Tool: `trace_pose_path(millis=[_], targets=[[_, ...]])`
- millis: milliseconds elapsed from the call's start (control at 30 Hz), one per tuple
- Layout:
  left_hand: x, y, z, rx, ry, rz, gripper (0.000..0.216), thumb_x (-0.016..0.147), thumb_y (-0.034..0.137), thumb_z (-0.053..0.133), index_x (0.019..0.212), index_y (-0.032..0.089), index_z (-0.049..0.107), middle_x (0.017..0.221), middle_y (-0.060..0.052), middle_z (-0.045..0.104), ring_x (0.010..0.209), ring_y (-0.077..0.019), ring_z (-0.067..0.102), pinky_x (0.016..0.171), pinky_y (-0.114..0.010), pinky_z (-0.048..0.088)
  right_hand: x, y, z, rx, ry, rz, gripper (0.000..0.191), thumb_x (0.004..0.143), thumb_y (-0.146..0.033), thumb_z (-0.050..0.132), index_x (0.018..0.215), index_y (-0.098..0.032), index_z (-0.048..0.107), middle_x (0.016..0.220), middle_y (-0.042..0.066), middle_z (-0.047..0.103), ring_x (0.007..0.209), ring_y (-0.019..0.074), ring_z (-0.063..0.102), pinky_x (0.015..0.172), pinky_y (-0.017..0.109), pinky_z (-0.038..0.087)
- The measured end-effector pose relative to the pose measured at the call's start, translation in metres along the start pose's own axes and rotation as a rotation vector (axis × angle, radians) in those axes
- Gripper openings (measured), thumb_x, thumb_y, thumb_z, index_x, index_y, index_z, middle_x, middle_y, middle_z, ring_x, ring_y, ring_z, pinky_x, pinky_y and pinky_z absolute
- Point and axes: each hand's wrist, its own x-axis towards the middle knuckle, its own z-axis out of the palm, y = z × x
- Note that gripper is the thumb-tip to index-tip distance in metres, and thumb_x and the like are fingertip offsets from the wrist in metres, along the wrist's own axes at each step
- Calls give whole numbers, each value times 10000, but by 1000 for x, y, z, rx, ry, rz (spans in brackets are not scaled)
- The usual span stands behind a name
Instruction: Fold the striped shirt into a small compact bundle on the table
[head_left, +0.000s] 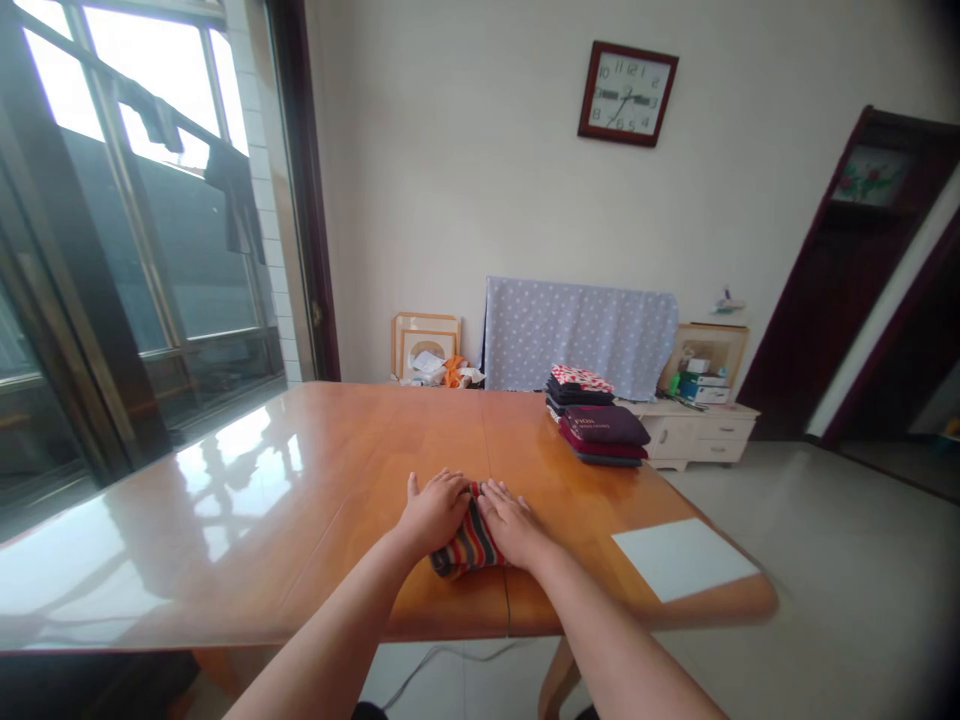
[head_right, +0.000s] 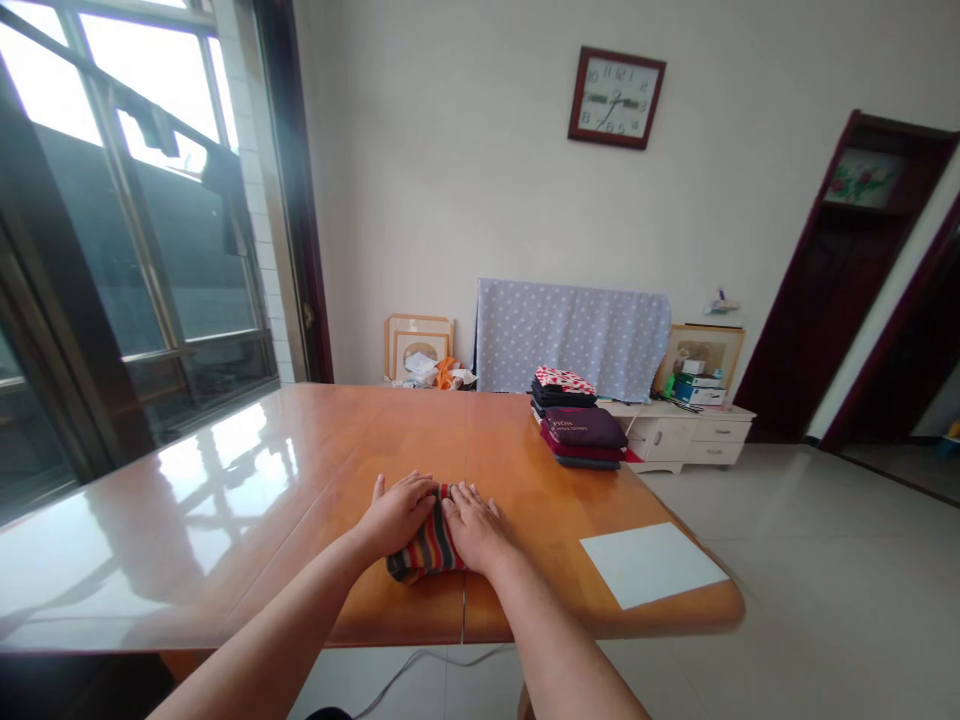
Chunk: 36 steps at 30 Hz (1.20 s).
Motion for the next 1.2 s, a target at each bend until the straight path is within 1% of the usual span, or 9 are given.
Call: trace_pose_path(millis=[133,200,267,367,467,533,733,1033,1200], targets=[[-21,-22,-3,-171,231,-148,338,970,360,398,1154,243,656,1247,-93,679,1208,-273,575,1165,-535,224,0,4,6,-47,5,36,711,1005,-624,119,1572,-230,292,1656,57,196,1535,249,132,1222,514,102],[-38,-29,-2,-307,275,-194,331,955,354,409,1144,219,646,1198,-96,687,1145,-247,607,1091,-424,373,0,2,7,-59,4,47,712,1003,-627,116,1572,-237,293,1658,52,190,1535,251,131,1221,519,93],[-56,-32,-1,-419,273,-211,322,928,332,435,1156,209,628,1188,-92,681,1126,-232,618,1025,-363,442,1,1,7,-62,-3,61,709,1003,-623,110,1570,-242,301,1658,47,187,1535,248,128,1223,514,86],[-84,-28,0,-435,243,-166,386,869,283,483,1235,207,581,1274,-91,636,1221,-236,570,1063,-365,421,4,2,10,-66,-5,76,700,1007,-611,110,1570,-241,301,1659,43,187,1536,244,123,1225,501,78],[-103,-16,2,-315,185,-113,539,810,285,562,1343,236,505,1407,-93,552,1322,-263,493,1122,-401,353,5,4,13,-64,3,89,684,1013,-597,123,1572,-242,295,1657,45,196,1535,239,130,1224,493,82],[-107,-6,6,-214,168,-138,606,799,301,585,1390,262,455,1468,-90,503,1365,-274,452,1133,-416,318,5,4,14,-61,7,94,674,1016,-590,131,1568,-246,304,1656,42,202,1534,236,136,1224,494,85],[-94,22,19,59,261,-361,533,850,325,481,1373,234,432,1456,-138,510,1303,-278,496,1045,-454,318,2,2,13,-71,25,80,679,1014,-588,126,1567,-238,307,1652,40,218,1531,236,148,1224,496,96],[-81,37,17,250,204,-359,651,812,309,505,1453,221,431,1563,-160,388,1270,-319,507,976,-446,326,7,5,17,-88,13,113,676,1014,-588,131,1578,-243,272,1656,25,200,1535,227,132,1230,481,77],[-84,30,13,240,187,-343,648,769,216,519,1411,274,457,1523,-122,444,1203,-282,566,943,-420,337,4,4,15,-78,26,113,679,1016,-582,143,1576,-225,284,1655,39,206,1533,227,138,1232,453,76]])
